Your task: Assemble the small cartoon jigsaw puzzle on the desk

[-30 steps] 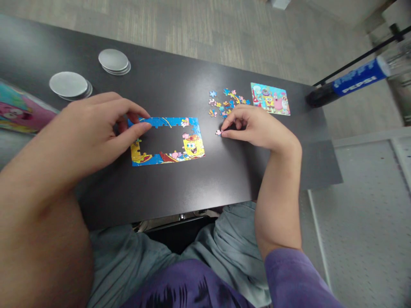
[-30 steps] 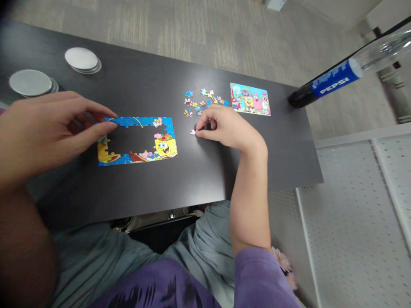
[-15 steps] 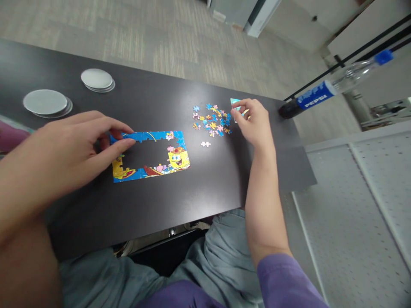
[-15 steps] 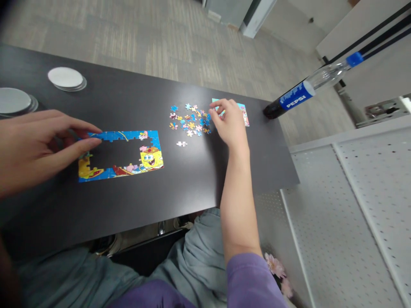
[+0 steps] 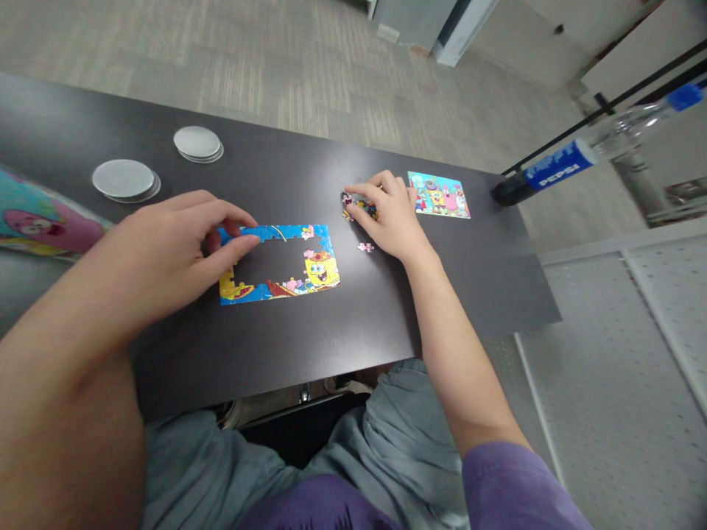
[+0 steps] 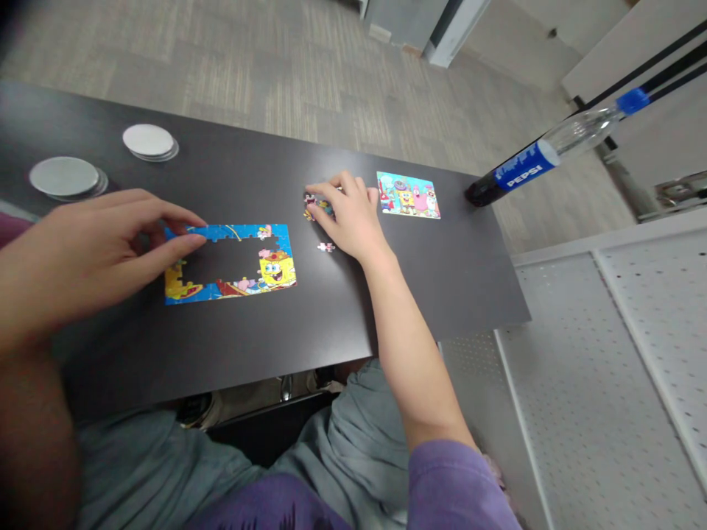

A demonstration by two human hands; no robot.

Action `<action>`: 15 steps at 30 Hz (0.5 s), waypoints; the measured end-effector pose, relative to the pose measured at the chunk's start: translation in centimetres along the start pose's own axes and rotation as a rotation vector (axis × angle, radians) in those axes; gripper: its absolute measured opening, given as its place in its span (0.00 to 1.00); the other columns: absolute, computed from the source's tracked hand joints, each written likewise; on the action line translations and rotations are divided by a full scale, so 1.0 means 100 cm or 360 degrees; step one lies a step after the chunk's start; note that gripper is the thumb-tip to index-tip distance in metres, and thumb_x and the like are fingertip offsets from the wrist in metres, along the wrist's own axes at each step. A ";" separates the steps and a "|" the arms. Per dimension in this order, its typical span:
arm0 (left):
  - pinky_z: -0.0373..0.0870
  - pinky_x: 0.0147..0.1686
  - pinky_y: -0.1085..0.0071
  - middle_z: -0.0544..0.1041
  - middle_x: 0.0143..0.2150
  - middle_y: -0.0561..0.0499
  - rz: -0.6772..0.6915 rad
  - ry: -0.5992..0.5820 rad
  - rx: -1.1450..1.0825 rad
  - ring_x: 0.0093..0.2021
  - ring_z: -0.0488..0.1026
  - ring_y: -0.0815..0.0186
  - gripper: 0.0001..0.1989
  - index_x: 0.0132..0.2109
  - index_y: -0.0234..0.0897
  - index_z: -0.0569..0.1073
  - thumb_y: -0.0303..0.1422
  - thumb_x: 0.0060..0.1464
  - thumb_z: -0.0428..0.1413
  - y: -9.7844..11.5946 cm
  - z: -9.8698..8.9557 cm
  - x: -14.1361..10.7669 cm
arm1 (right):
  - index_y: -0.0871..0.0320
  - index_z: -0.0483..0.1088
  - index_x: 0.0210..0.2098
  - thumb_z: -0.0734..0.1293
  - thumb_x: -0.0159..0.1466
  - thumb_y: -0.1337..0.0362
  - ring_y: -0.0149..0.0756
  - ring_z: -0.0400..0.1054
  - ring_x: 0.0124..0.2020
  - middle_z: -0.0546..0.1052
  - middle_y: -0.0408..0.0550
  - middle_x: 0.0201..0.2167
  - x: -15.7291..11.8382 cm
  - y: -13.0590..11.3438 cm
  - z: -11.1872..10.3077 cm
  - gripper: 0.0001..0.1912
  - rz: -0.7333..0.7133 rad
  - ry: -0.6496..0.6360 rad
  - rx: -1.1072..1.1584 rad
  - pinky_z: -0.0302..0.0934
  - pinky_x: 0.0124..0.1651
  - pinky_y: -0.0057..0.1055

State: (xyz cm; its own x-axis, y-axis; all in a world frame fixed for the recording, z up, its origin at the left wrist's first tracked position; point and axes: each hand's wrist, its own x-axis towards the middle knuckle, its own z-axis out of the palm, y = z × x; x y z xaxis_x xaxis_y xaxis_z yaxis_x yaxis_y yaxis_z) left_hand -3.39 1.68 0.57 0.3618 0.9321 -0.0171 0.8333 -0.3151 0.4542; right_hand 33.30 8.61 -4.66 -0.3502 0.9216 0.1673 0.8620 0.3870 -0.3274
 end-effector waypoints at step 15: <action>0.79 0.61 0.50 0.86 0.60 0.40 0.0048 0.0021 -0.0037 0.54 0.83 0.48 0.23 0.65 0.38 0.86 0.47 0.86 0.52 -0.001 0.002 -0.005 | 0.45 0.81 0.49 0.78 0.79 0.58 0.52 0.81 0.49 0.89 0.49 0.48 0.004 -0.004 -0.003 0.03 0.0118 0.0055 0.0620 0.75 0.64 0.56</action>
State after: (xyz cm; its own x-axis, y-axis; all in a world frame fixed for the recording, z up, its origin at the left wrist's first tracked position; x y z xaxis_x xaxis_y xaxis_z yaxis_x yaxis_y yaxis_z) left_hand -3.57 1.18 0.39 0.3807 0.9246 0.0086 0.8122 -0.3389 0.4748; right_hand 32.98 8.82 -4.18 -0.2742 0.9484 0.1591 0.6787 0.3080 -0.6667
